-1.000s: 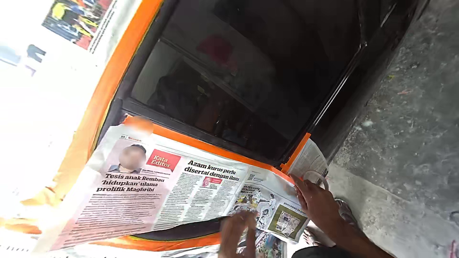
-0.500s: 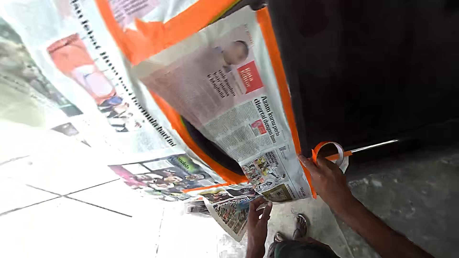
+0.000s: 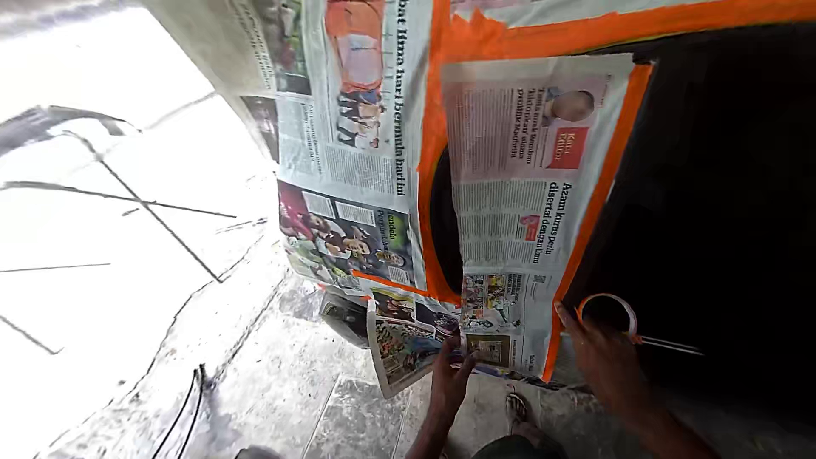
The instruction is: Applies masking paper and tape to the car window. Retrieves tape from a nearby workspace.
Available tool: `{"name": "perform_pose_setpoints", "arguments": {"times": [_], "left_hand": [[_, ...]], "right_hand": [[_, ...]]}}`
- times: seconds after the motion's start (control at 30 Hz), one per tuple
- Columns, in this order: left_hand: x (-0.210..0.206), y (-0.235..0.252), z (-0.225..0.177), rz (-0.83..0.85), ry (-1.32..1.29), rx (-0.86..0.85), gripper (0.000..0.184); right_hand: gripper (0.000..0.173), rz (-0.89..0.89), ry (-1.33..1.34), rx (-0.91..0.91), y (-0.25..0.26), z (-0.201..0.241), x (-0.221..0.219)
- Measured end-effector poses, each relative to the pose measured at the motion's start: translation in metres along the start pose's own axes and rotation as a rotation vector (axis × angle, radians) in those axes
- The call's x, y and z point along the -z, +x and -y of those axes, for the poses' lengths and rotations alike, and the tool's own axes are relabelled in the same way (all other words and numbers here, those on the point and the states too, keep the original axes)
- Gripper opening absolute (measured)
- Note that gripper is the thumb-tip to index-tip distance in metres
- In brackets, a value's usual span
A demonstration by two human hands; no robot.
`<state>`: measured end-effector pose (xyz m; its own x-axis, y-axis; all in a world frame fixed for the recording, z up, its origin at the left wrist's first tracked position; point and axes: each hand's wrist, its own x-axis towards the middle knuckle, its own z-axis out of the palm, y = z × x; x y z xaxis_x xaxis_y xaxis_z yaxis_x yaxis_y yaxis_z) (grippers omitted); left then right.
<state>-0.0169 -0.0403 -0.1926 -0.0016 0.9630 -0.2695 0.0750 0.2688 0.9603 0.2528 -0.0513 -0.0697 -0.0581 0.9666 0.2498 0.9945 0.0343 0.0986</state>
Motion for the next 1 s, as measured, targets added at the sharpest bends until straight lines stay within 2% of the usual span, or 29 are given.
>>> {"name": "perform_pose_setpoints", "arguments": {"times": [0.13,0.2,0.3,0.37,0.43,0.53,0.6,0.67,0.77,0.83,0.9,1.0], "left_hand": [[-0.021,-0.003,0.015,-0.07,-0.022,0.014,0.047],[-0.036,-0.011,0.022,-0.194,-0.032,0.032,0.043],[-0.054,-0.036,0.029,-0.465,-0.014,0.064,0.07],[-0.06,-0.044,0.018,-0.607,0.104,-0.038,0.071],[-0.067,-0.057,-0.004,-0.655,0.316,-0.202,0.055],[-0.078,-0.06,-0.05,-0.573,0.622,-0.5,0.027],[-0.084,-0.042,-0.085,-0.528,0.794,-0.736,0.022],[-0.091,-0.018,-0.118,-0.431,0.927,-0.995,0.03],[-0.099,0.018,-0.167,-0.083,1.149,-1.36,0.044],[-0.104,0.043,-0.189,0.165,1.258,-1.544,0.048],[-0.108,0.063,-0.201,0.35,1.33,-1.644,0.053],[-0.111,0.081,-0.212,0.504,1.371,-1.698,0.065]], "right_hand": [[0.055,-0.061,-0.006,0.135,0.007,-0.016,-0.004],[0.053,-0.05,-0.006,0.206,0.011,-0.026,-0.006],[0.054,-0.012,-0.018,0.278,0.008,-0.037,-0.008],[0.053,-0.053,-0.043,0.3,0.015,-0.04,-0.01],[0.055,-0.042,-0.039,0.307,0.014,-0.039,-0.011],[0.061,-0.009,0.061,0.274,0.007,-0.038,-0.017],[0.057,-0.059,0.178,0.22,0.006,-0.036,-0.024],[0.048,-0.093,0.29,0.152,-0.001,-0.031,-0.028],[0.036,-0.131,0.409,0.019,-0.011,-0.018,-0.029],[0.033,-0.147,0.46,-0.07,-0.013,-0.007,-0.033],[0.032,-0.143,0.5,-0.172,-0.016,0.003,-0.037],[0.031,-0.147,0.543,-0.377,-0.019,0.022,-0.04]]}}
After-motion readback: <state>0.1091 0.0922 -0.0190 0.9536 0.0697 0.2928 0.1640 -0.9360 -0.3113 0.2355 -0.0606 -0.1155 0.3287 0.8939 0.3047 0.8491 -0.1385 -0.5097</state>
